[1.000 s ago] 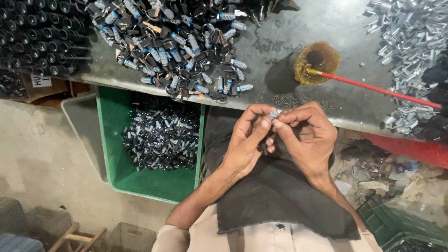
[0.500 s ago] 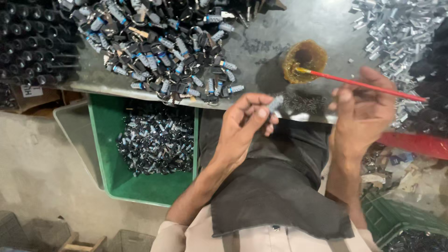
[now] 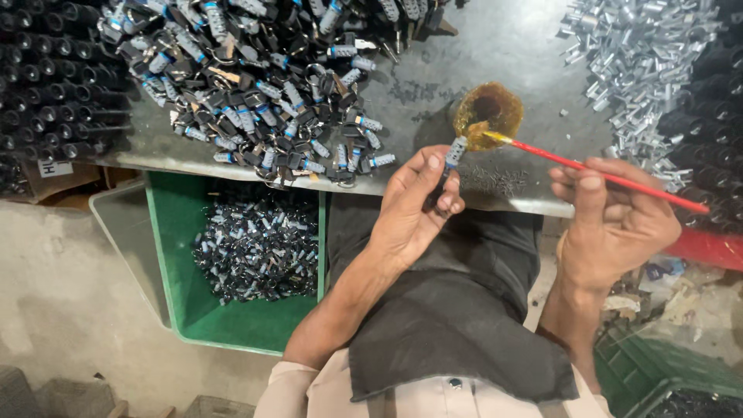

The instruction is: The person picks small metal components one at a time from a pile on the workbench, holds each in one hand, and uses a long-handled brush to apply adhesive from a cup onto the part. The coated part is then dropped into a green bin below the bench, and the cycle repeats.

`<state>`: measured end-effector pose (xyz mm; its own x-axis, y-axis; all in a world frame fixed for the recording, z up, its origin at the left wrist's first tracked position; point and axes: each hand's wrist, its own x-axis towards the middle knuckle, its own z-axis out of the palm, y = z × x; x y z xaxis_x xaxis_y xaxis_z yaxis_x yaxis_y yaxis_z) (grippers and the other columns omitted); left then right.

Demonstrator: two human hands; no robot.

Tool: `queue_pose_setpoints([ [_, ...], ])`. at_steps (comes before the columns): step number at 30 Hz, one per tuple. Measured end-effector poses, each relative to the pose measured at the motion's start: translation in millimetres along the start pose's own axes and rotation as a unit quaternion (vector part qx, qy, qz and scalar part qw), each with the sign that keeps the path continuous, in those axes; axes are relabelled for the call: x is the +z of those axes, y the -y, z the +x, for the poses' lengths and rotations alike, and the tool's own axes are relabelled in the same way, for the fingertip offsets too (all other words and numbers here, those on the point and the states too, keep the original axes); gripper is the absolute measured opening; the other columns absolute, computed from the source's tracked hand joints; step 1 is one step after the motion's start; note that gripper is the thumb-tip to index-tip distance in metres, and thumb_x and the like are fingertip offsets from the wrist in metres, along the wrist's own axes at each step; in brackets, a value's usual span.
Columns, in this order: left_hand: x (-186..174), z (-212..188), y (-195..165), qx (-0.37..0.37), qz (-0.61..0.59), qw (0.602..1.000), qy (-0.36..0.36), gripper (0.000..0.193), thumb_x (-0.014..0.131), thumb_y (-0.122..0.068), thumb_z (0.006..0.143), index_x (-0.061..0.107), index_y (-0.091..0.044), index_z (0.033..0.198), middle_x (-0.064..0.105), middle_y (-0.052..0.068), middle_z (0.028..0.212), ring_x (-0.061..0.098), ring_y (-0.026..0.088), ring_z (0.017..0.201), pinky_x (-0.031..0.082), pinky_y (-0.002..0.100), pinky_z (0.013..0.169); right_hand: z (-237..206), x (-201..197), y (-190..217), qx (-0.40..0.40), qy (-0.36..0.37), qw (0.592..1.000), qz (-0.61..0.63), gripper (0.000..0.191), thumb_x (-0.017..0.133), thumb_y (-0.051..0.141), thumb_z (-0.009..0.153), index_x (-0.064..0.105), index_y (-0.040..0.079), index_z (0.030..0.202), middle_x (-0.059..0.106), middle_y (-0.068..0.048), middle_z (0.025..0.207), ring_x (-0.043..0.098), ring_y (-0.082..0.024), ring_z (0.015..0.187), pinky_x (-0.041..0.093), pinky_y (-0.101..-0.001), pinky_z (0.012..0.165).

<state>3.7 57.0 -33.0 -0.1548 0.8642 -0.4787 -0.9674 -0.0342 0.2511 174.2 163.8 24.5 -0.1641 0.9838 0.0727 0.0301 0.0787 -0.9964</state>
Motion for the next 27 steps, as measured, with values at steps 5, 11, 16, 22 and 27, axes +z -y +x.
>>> queue_pose_setpoints([
  [5,30.8,-17.9,-18.8,-0.003,-0.046,0.996,0.076,0.027,0.061,-0.022,0.113,0.056,-0.004,0.132,0.056,0.004,0.089,0.051,0.012,0.078,0.047,0.031,0.078,10.8,9.4,21.3,0.032,0.032,0.988,-0.148,0.013,0.068,0.003,0.108,0.069,-0.006,0.118,0.073,-0.011,0.104,0.077,-0.02,0.095,0.067,-0.0301,0.087],
  [11,8.6,-99.9,-128.1,0.092,0.82,0.545,0.146,0.019,0.069,-0.025,0.087,0.076,-0.023,0.105,0.069,0.013,0.128,0.063,0.031,0.121,0.049,0.044,0.102,5.5,18.5,22.5,0.042,0.298,0.889,-0.344,0.024,0.073,0.013,0.096,0.077,0.011,0.12,0.072,-0.007,0.093,0.064,-0.017,0.07,0.051,-0.0316,0.062],
  [16,-15.8,-131.7,-144.0,0.176,0.92,0.339,-0.093,0.022,0.077,-0.017,0.083,0.077,-0.017,0.105,0.065,0.014,0.129,0.059,0.037,0.121,0.046,0.05,0.098,-11.7,35.6,-4.7,-0.067,0.285,0.884,-0.364,0.027,0.074,0.016,0.096,0.076,0.011,0.123,0.065,-0.009,0.088,0.059,-0.026,0.079,0.049,-0.0395,0.072],
  [22,30.3,-37.3,-111.6,0.291,0.859,0.41,-0.094,0.018,0.075,-0.011,0.089,0.073,-0.012,0.107,0.059,0.009,0.106,0.058,0.032,0.102,0.048,0.047,0.086,-4.5,58.0,-10.0,-0.084,0.284,0.857,-0.423,0.023,0.068,0.023,0.105,0.078,0.013,0.123,0.063,-0.011,0.086,0.06,-0.032,0.085,0.049,-0.0439,0.078],
  [27,31.4,23.9,-114.8,0.317,0.89,0.315,-0.087,0.014,0.076,-0.012,0.087,0.067,-0.014,0.098,0.057,0.011,0.11,0.056,0.033,0.107,0.051,0.045,0.086,-9.5,84.9,-3.9,-0.151,0.318,0.818,-0.456,0.037,0.077,0.036,0.09,0.075,0.011,0.117,0.064,-0.011,0.092,0.061,-0.034,0.09,0.051,-0.0458,0.073],
])
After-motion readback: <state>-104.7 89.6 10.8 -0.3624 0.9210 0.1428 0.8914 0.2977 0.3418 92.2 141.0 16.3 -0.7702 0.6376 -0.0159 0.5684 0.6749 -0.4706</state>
